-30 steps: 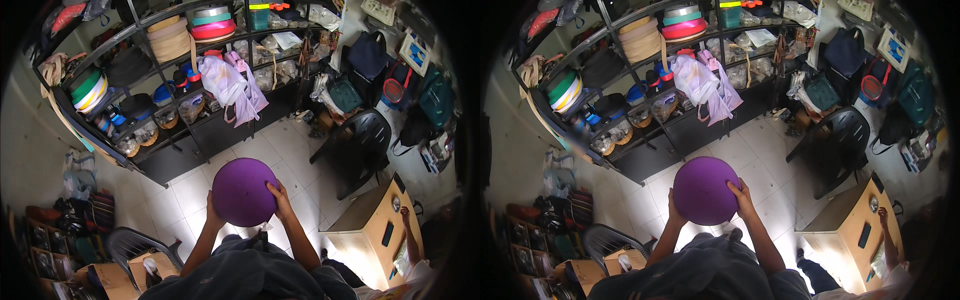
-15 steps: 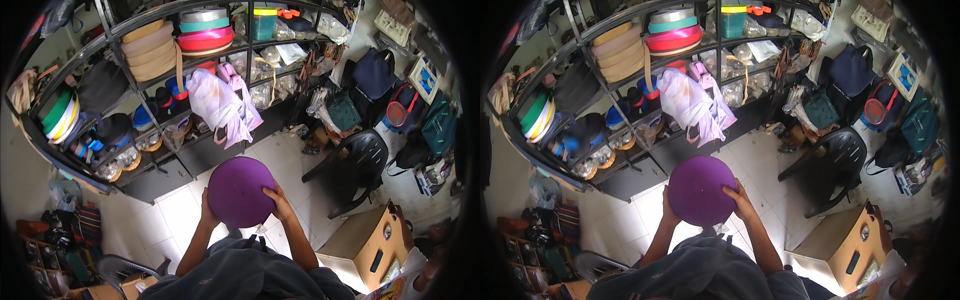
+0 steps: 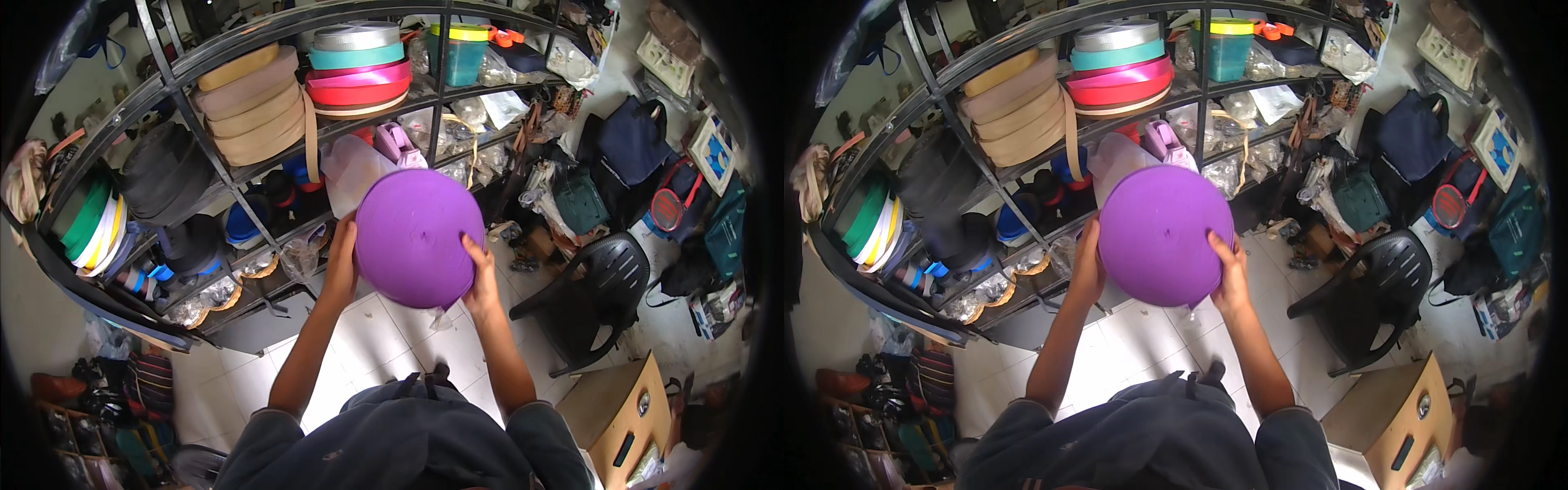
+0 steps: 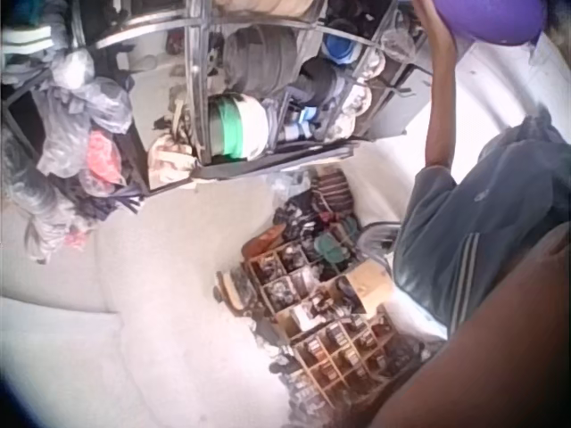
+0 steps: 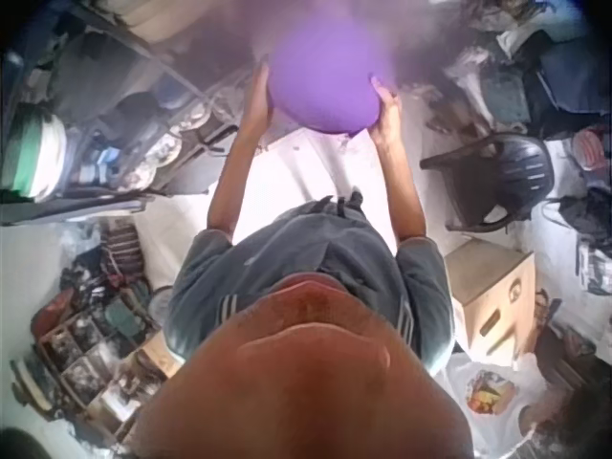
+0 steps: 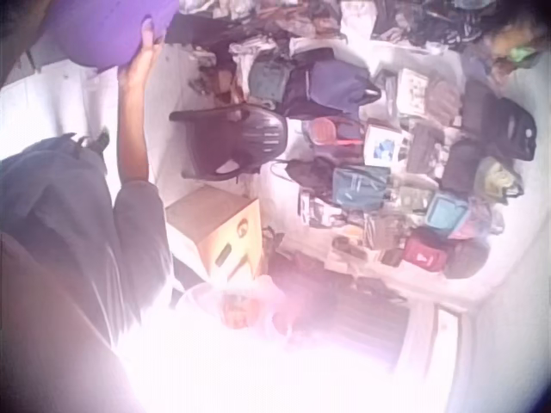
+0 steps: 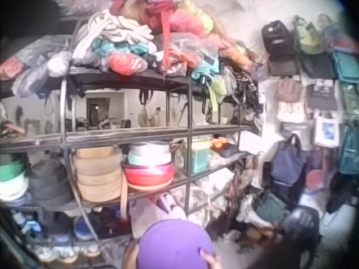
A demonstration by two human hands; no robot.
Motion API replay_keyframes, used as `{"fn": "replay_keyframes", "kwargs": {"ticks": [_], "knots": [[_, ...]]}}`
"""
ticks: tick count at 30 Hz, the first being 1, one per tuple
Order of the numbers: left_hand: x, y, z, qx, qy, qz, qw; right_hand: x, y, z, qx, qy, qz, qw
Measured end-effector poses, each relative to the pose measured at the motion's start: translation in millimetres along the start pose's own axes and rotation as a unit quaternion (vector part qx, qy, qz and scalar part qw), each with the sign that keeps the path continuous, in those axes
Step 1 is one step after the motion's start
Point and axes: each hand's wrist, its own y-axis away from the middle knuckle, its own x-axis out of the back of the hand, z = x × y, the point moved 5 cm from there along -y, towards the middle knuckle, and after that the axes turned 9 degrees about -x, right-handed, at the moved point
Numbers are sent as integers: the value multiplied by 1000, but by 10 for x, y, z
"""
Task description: The person takes rolls of webbing and fabric caps from boxes and places them onto metal shelves, occasionally rearranging items already on the shelves.
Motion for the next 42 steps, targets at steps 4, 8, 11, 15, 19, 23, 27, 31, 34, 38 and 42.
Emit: {"fn": "replay_keyframes", "kwargs": {"ticks": [4, 8, 11, 15, 19, 23, 27, 31, 34, 38, 42], "knots": [[-117, -432, 304, -86, -61, -21, 994, -290, -539, -333, -31, -70, -30, 997], [-375, -943, 679, -132, -69, -101, 984, -658, -1022, -814, -36, -82, -102, 991], [-423, -1389, 834, -183, -113, -111, 970, -838, -1475, -1202, 10, -66, -125, 990], [-497, -1754, 1005, -211, -153, -68, 963, -1105, -1922, -1575, 1, -84, -178, 980], [-294, -1817, 1023, -303, -199, 6, 932, -1308, -2177, -1459, -88, -91, -246, 961], [-137, -1455, 955, -334, -225, 95, 910, -1446, -2202, -1202, -154, -84, -280, 944], [293, -960, 1069, -335, -277, 213, 875, -1908, -2030, -814, -196, -38, -352, 914], [645, -467, 1374, -342, -306, 296, 838, -2413, -1767, -277, -257, -14, -411, 874], [1001, -100, 1588, -340, -318, 321, 825, -2759, -1559, 123, -287, 6, -469, 835], [1480, 376, 1892, -352, -316, 325, 819, -3201, -1208, 621, -296, 19, -481, 825], [1919, 663, 2189, -335, -343, 328, 814, -3556, -959, 1098, -321, 5, -478, 817]]}}
